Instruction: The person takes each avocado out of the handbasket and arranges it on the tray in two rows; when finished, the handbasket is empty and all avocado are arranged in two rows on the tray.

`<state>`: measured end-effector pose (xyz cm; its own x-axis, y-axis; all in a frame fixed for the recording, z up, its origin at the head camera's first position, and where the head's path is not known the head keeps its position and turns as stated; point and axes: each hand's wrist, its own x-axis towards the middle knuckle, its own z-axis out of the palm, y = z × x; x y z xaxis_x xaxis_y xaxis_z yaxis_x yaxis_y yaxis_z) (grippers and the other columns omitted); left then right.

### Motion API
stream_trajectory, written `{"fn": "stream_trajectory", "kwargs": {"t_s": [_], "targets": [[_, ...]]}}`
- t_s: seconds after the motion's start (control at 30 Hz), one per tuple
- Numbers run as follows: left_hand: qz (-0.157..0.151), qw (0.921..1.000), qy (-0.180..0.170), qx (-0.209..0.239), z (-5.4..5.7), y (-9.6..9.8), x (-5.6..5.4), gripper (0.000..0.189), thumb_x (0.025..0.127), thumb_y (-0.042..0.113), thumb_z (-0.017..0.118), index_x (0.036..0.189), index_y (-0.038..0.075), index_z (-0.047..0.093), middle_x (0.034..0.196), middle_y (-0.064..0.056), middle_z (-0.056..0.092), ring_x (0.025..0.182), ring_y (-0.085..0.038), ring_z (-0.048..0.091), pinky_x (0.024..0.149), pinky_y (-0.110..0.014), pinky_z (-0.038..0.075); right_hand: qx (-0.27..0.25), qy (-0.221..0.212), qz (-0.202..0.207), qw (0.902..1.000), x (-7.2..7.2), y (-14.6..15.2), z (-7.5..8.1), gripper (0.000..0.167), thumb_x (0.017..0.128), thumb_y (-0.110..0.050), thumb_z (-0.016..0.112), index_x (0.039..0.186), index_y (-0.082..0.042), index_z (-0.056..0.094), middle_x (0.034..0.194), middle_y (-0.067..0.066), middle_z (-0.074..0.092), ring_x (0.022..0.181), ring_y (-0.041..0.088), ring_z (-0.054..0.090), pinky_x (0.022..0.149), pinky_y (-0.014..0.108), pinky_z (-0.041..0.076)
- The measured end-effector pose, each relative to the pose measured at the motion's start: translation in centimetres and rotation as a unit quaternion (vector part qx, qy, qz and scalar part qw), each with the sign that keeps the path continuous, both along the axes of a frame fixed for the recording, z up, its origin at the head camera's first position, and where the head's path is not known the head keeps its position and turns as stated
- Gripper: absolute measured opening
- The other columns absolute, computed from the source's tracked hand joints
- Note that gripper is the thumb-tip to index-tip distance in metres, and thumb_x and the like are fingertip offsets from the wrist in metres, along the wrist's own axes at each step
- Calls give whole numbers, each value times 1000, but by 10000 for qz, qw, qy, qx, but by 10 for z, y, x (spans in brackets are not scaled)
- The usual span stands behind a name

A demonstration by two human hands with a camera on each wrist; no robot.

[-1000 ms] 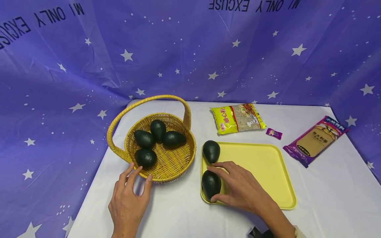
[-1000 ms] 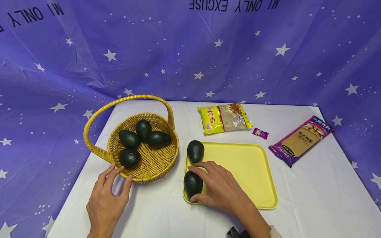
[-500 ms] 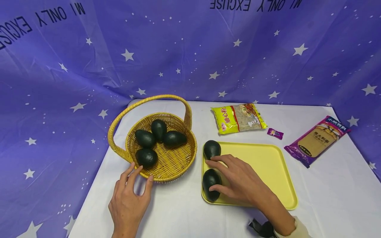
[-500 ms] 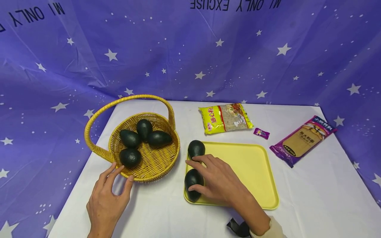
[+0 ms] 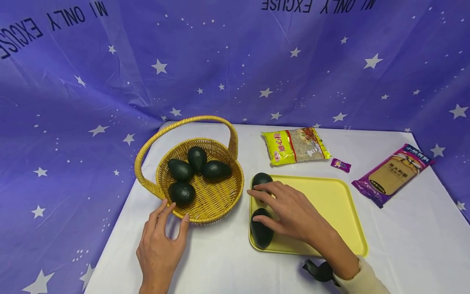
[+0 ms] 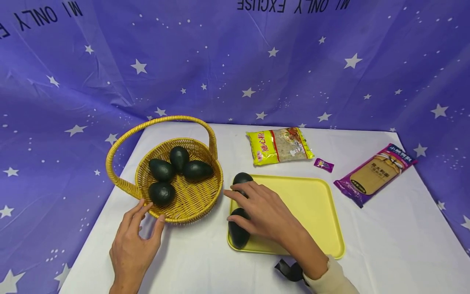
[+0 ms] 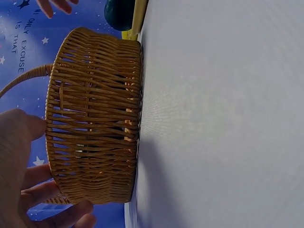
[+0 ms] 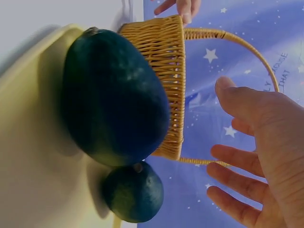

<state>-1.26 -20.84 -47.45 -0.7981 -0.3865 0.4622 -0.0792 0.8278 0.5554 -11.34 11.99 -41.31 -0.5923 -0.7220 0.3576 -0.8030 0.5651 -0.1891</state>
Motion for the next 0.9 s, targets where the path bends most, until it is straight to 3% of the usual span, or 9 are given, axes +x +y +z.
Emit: {"fn": "stream_trajectory", "kwargs": {"t_s": [0.3, 0.57, 0.9], "targets": [[-46, 9999, 68, 136, 0, 0, -1, 49, 90, 36, 87, 133, 14, 76, 148, -2, 67, 127, -34, 67, 79, -60, 57, 97, 134, 263, 9995, -5, -15, 12, 56, 99, -45, 79, 148, -23, 64, 142, 4, 65, 126, 22, 65, 99, 45, 58], [-36, 9998, 15, 177, -1, -1, -2, 46, 89, 31, 89, 132, 15, 77, 147, 0, 67, 93, -23, 76, 68, -50, 59, 44, 267, 547, 9981, -13, -30, 19, 52, 99, -42, 78, 145, -21, 65, 144, 2, 65, 120, 20, 65, 94, 41, 58], [-69, 9998, -18, 189, 1, -2, -2, 46, 90, 32, 88, 131, 16, 77, 146, -1, 67, 88, -24, 78, 66, -51, 60, 39, 189, 652, 9977, -21, -42, 24, 51, 99, -40, 79, 145, -22, 66, 141, 1, 66, 121, 20, 66, 93, 40, 60]]}}
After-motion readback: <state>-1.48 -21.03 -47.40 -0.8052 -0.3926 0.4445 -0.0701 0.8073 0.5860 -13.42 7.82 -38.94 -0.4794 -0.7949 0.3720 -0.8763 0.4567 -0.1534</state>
